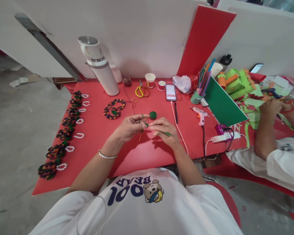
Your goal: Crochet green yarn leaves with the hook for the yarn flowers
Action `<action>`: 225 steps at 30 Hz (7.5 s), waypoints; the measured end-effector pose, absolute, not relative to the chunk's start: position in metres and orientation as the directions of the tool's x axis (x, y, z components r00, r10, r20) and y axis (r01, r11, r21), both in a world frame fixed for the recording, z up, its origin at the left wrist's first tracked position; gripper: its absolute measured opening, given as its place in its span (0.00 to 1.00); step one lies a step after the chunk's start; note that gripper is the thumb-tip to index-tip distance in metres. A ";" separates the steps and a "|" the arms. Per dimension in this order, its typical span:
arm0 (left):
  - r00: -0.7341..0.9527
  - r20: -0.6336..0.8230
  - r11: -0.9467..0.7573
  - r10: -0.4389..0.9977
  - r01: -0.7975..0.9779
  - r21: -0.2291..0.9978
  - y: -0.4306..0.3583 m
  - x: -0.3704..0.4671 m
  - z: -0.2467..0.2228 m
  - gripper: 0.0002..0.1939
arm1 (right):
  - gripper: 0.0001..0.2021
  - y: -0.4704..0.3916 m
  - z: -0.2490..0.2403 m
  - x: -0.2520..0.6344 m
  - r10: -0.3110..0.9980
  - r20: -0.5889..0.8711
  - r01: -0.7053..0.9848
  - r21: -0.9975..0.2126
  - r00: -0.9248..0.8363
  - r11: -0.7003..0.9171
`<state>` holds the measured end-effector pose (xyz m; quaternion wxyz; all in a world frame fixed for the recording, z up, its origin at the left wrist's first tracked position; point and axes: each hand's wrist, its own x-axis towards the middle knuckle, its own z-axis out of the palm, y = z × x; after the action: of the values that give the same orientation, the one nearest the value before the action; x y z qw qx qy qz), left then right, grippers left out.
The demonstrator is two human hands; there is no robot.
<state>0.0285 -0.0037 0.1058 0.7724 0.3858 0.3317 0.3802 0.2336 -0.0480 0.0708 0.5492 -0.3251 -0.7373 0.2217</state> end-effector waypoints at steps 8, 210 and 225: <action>0.541 -0.284 0.489 0.791 -0.284 0.825 -0.002 0.025 0.105 0.30 | 0.11 -0.048 0.076 0.246 0.724 0.624 0.280 -0.668 -0.294 0.689; 0.435 -0.194 0.400 0.879 -0.452 0.797 -0.009 0.045 0.102 0.34 | 0.11 -0.056 0.054 0.195 0.518 0.855 0.697 -0.394 0.038 0.599; 0.482 -0.177 0.365 0.858 -0.331 0.870 0.000 0.020 0.103 0.30 | 0.12 -0.054 0.088 0.236 0.690 0.670 0.312 -0.617 -0.273 0.722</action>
<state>0.0198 0.0004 0.1032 0.7594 0.4054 0.3254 0.3913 0.2360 -0.0535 0.0883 0.5091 -0.3231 -0.7758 0.1857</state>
